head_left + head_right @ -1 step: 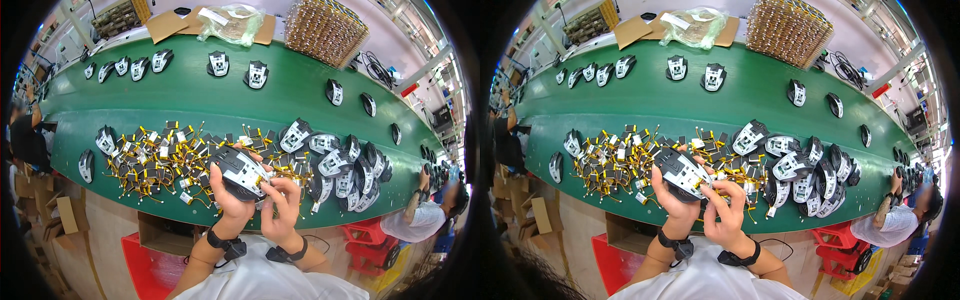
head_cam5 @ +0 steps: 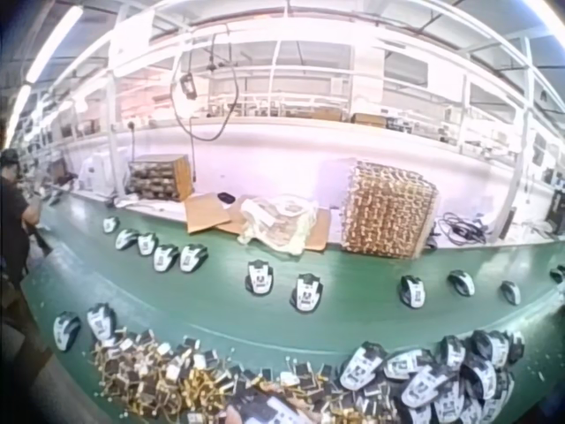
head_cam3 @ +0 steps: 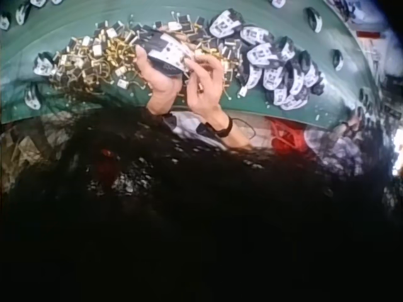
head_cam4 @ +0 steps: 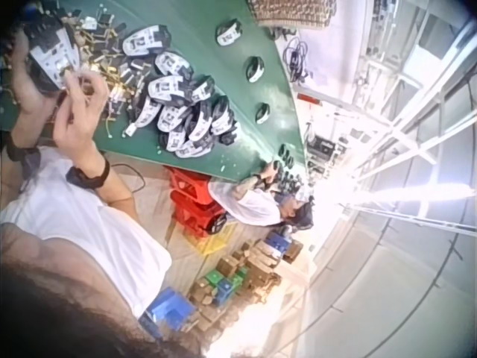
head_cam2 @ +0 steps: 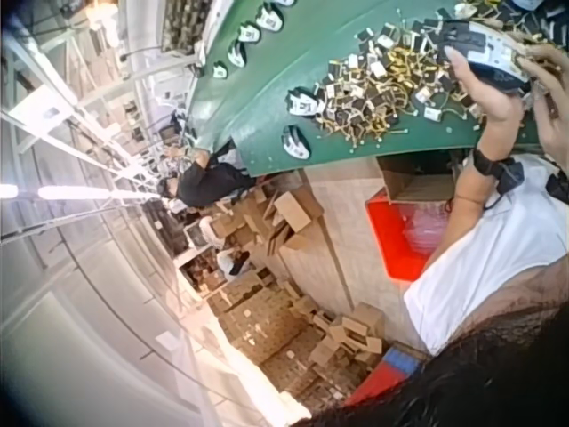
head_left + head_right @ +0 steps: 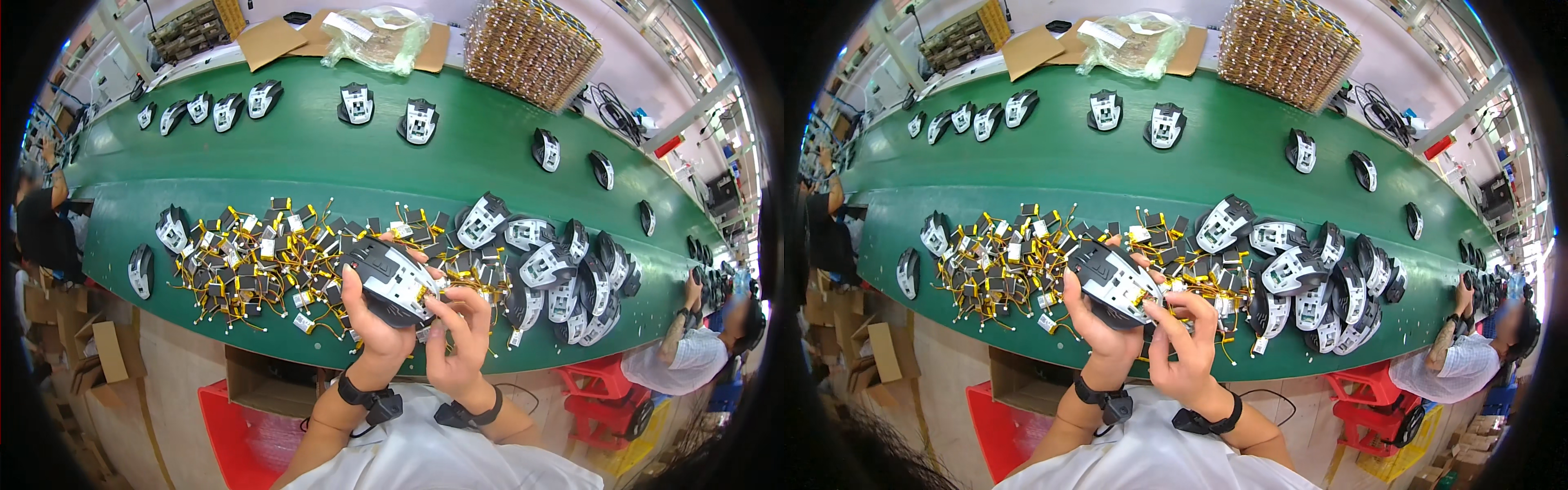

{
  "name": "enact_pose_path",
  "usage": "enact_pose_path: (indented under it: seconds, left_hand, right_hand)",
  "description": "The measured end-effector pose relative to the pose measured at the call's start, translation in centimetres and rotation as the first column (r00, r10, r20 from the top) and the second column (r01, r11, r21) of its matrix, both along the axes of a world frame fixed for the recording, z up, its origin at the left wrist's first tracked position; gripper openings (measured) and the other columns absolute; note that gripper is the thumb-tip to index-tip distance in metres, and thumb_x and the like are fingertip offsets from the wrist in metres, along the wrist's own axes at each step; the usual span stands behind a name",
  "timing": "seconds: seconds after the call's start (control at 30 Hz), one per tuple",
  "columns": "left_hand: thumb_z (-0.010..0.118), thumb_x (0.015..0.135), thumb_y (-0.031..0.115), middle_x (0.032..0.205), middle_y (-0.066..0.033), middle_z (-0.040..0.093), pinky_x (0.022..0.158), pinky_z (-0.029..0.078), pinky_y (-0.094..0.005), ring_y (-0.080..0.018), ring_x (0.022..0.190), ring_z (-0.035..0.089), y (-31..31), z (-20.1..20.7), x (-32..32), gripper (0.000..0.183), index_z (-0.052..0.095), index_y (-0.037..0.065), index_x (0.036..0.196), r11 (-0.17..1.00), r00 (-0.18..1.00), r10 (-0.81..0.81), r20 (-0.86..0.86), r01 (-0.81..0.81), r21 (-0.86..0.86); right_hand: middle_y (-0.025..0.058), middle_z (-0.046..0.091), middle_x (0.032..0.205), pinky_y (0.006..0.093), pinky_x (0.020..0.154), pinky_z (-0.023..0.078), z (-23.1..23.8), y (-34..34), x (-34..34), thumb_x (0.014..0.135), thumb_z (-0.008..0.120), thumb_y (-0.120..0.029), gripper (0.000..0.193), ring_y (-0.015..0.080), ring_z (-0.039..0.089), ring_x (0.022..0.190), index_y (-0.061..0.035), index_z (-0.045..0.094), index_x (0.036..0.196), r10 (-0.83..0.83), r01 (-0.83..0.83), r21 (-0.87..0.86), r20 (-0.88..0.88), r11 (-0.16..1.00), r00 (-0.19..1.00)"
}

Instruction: The person assembles electronic devices at a factory workstation. They pick up a device casing, insert a small battery, and connect a yellow wire harness to the internal circuitry. The person repeats this process for multiple units, placing the finished devices on the table.

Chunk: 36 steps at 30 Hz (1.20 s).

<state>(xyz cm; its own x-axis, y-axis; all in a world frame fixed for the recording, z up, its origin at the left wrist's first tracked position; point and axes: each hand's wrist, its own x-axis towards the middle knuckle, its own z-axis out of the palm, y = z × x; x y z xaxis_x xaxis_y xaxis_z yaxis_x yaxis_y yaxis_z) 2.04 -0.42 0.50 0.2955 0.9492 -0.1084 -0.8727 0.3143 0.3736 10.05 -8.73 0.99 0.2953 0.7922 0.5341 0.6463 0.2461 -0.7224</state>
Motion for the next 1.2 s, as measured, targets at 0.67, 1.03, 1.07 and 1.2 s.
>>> enact_pose_path:
  seconds: [0.67, 1.03, 1.07, 1.2]
  left_hand:
    - [0.034, 0.095, 0.063, 0.095, -0.0161, 0.064, 0.071, 0.055, -0.0392, -0.03, 0.08, 0.066, 0.4, -0.1, -0.1, 0.068, 0.048, 0.005, 0.128, 0.996, 0.987, -0.087, -0.135, 0.082, -0.048]
    - [0.034, 0.095, 0.062, 0.096, -0.0166, 0.065, 0.072, 0.056, -0.0396, -0.031, 0.082, 0.067, 0.2, 0.4, -0.8, 0.068, 0.05, 0.004, 0.127, 0.982, 0.981, -0.185, -0.053, 0.183, -0.042]
    - [0.034, 0.096, 0.061, 0.097, -0.0171, 0.064, 0.073, 0.056, -0.0402, -0.0309, 0.083, 0.067, 0.2, 0.1, -0.8, 0.067, 0.049, 0.004, 0.128, 0.98, 0.98, -0.195, -0.027, 0.194, -0.033]
    - [0.034, 0.096, 0.06, 0.097, -0.0171, 0.064, 0.073, 0.057, -0.0405, -0.0301, 0.083, 0.067, 0.0, 0.4, -0.7, 0.067, 0.048, 0.004, 0.13, 0.973, 0.974, -0.226, 0.011, 0.226, -0.038]
  right_hand:
    - [0.0072, 0.068, 0.107, 0.0353, 0.078, 0.045, 0.3, 0.4, 2.4, 0.066, 0.062, 0.008, 0.048, 0.0244, 0.056, 0.087, -0.0014, 0.065, 0.113, 0.063, -0.104, 0.1, 0.345, 0.99, 0.937]
    - [0.0066, 0.062, 0.105, 0.0353, 0.081, 0.045, 1.4, 0.4, 2.4, 0.061, 0.065, 0.006, 0.051, 0.0277, 0.055, 0.092, -0.0057, 0.071, 0.11, 0.025, -0.081, 0.134, 0.378, 0.988, 0.926]
    - [0.0057, 0.061, 0.106, 0.0348, 0.081, 0.045, 1.3, 0.4, 2.4, 0.06, 0.066, 0.006, 0.053, 0.0268, 0.055, 0.092, -0.0063, 0.071, 0.111, 0.002, -0.065, 0.159, 0.367, 0.985, 0.93]
    - [0.005, 0.061, 0.108, 0.0354, 0.08, 0.048, 0.2, 0.2, 3.1, 0.062, 0.066, 0.005, 0.046, 0.026, 0.057, 0.093, -0.0078, 0.071, 0.105, 0.08, -0.151, 0.148, 0.406, 0.977, 0.911]
